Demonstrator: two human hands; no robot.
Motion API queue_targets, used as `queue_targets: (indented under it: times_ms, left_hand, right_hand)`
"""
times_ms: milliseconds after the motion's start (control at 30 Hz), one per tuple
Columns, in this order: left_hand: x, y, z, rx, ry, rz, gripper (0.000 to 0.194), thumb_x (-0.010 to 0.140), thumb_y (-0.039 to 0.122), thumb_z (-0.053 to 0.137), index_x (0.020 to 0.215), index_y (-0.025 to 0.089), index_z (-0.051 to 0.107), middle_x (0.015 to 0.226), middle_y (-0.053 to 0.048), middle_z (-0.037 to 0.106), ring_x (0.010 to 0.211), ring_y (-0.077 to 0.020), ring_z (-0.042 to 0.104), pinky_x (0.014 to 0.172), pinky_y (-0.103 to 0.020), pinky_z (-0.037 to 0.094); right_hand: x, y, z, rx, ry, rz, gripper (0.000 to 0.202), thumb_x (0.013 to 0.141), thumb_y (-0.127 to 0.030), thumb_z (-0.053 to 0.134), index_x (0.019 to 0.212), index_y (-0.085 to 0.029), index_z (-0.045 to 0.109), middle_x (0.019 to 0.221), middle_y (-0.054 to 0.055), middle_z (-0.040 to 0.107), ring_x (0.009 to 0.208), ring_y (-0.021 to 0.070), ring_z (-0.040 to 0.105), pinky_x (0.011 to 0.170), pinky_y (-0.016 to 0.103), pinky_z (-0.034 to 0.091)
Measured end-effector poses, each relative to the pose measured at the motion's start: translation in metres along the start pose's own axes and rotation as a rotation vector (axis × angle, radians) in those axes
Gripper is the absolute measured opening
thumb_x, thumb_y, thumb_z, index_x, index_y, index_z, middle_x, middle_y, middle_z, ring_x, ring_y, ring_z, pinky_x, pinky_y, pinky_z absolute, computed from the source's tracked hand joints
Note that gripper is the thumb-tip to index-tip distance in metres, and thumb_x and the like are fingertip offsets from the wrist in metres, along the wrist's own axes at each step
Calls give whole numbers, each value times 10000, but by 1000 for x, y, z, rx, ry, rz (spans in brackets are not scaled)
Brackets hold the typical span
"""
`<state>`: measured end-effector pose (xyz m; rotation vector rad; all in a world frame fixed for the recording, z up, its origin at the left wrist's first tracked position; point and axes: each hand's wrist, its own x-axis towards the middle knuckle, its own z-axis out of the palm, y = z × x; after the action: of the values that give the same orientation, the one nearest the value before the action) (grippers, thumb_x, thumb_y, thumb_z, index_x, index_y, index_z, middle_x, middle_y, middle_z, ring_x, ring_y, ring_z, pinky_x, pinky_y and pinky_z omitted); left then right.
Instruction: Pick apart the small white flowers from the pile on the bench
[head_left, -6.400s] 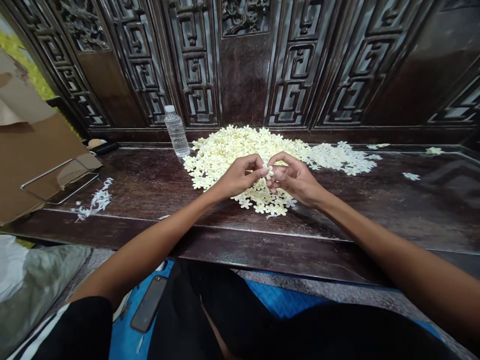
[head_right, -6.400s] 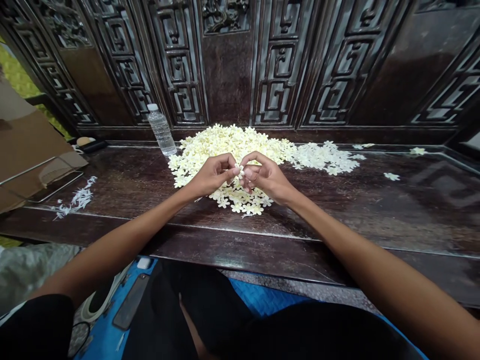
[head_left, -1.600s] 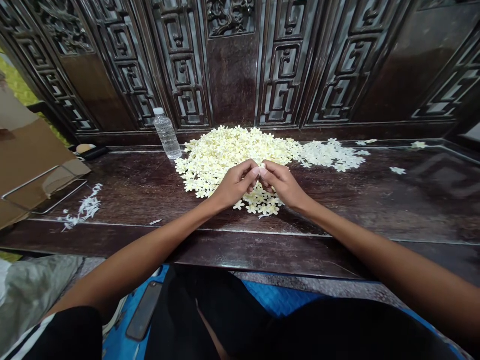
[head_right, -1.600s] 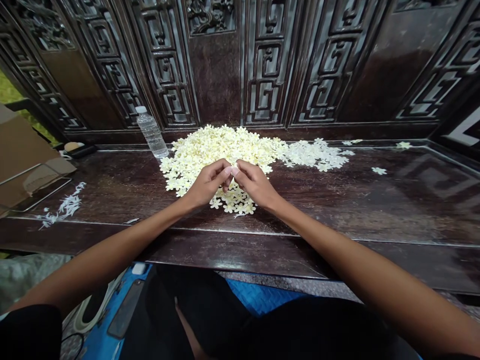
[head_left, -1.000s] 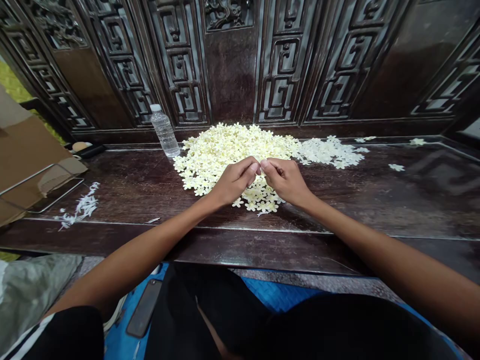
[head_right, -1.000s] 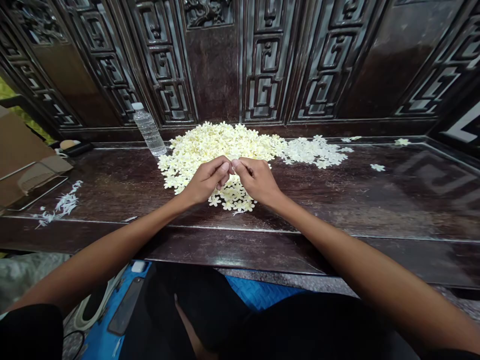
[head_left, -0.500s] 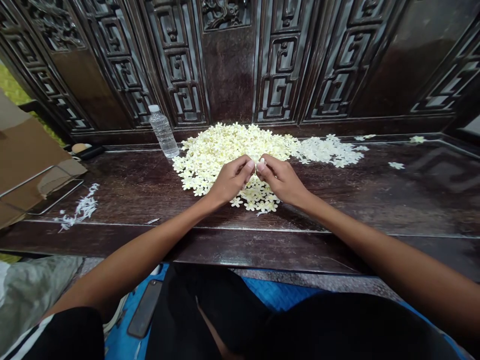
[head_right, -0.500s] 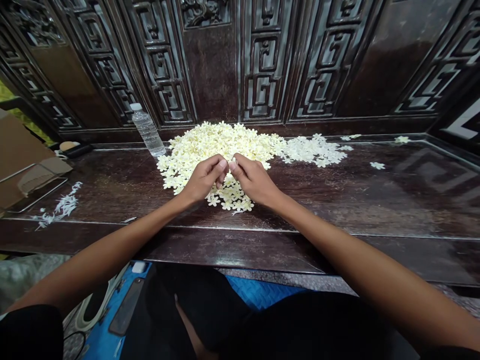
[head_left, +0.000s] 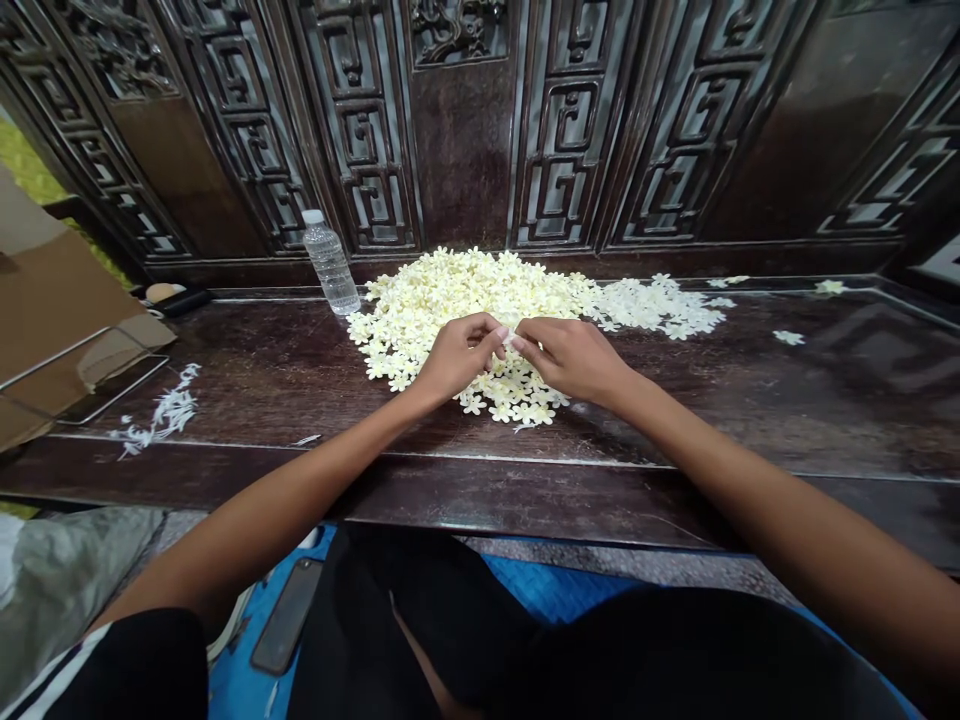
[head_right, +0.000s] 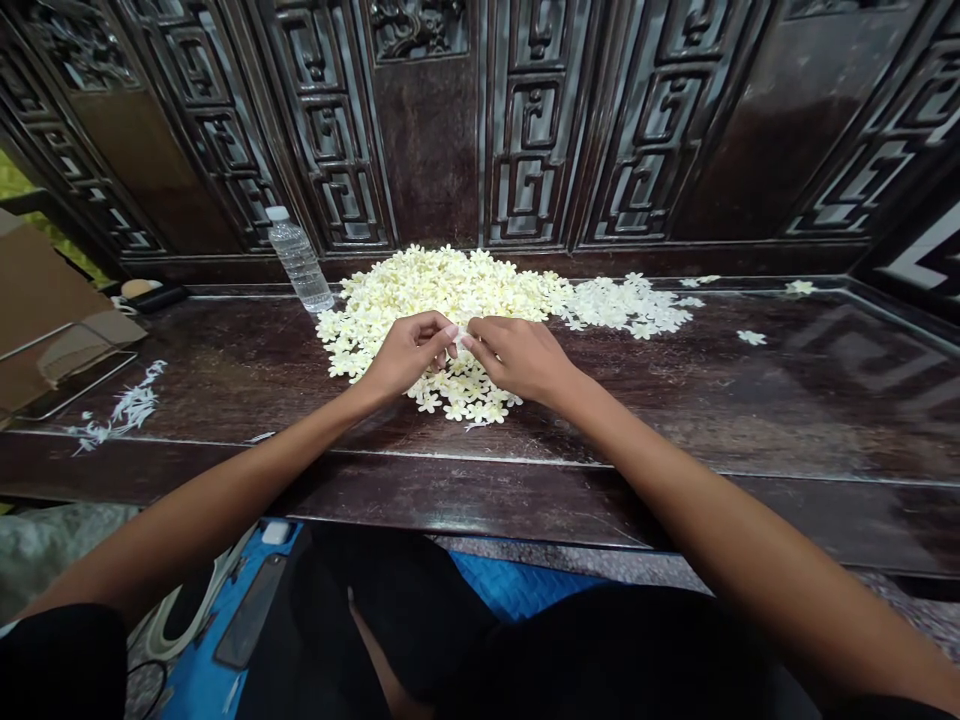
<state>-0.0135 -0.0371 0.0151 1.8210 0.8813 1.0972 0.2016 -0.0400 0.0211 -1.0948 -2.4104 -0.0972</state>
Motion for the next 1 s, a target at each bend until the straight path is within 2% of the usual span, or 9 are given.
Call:
queue_targets:
  times_ms: [233,367,433,500,600,667,733,867,1000]
  left_hand:
    - [3,-10,-3,11,37,-49,393,990,537,644,869,163,628,790,-36,685,594,-82,594,539,-202,475]
    - [4,-12,-5,24,63,-130,336,1017,456,616,838,172,618,788,-46,681,573,-86,583,527,-217,495]
    - [4,-13,-5,-9,72,-144,326,1023,436,608,826,176,613,780,-50,674,558,-85,571,509,-220,492]
    - [4,-12,-5,-34,77,-140,331,1019,447,615,825,180,613,775,-51,669,548,-84,563,497,-222,486]
    - [4,-11,-4,-36,78,-127,376,995,512,640,821,180,608,773,-44,664,542,-84,559,492,-227,487]
    - [3,-9,-3,-30,69,-125,415,980,555,649,818,176,601,774,-37,662,549,-82,562,500,-226,490]
    - [2,-7,-3,-30,48,-124,436,981,576,640,825,171,595,763,-25,650,553,-77,558,507,-217,480]
    - [0,-5,0,-53,12,-111,441,984,578,639,836,167,582,717,3,607,533,-68,541,497,-208,451]
    - [-1,-6,5,-131,-25,-93,449,978,589,642,842,168,568,699,17,583,530,-70,547,491,-206,452]
  right_hand:
    - [4,15,2,86,4,75,378,1090,-400,415,804,-199,560,699,33,587,618,165,474,625,317,295]
    - [1,50,-7,-34,62,408,354,1071,-375,477,829,-173,638,663,65,606,605,179,492,651,344,343]
    - [-3,66,-16,-245,213,630,305,1057,-363,530,997,-116,698,829,171,689,758,249,582,732,406,387]
    - [-4,73,-25,-421,363,712,356,1028,-348,599,1239,-69,663,1111,286,690,996,353,610,831,486,400]
    - [-1,57,-29,-342,452,537,345,1039,-331,570,1313,-126,616,1260,260,644,1104,368,582,880,502,416]
    - [4,34,-22,-85,335,326,249,1090,-346,451,1135,-180,632,1087,172,672,946,289,598,807,436,443]
    - [8,10,-11,96,162,206,327,1120,-411,356,1003,-211,587,917,109,637,769,238,554,697,388,424]
    - [5,-17,7,88,52,99,370,1120,-508,320,980,-227,516,915,86,600,739,225,492,643,350,336]
    - [0,-15,11,147,35,41,360,1120,-503,335,931,-231,478,876,67,580,738,213,478,645,332,309]
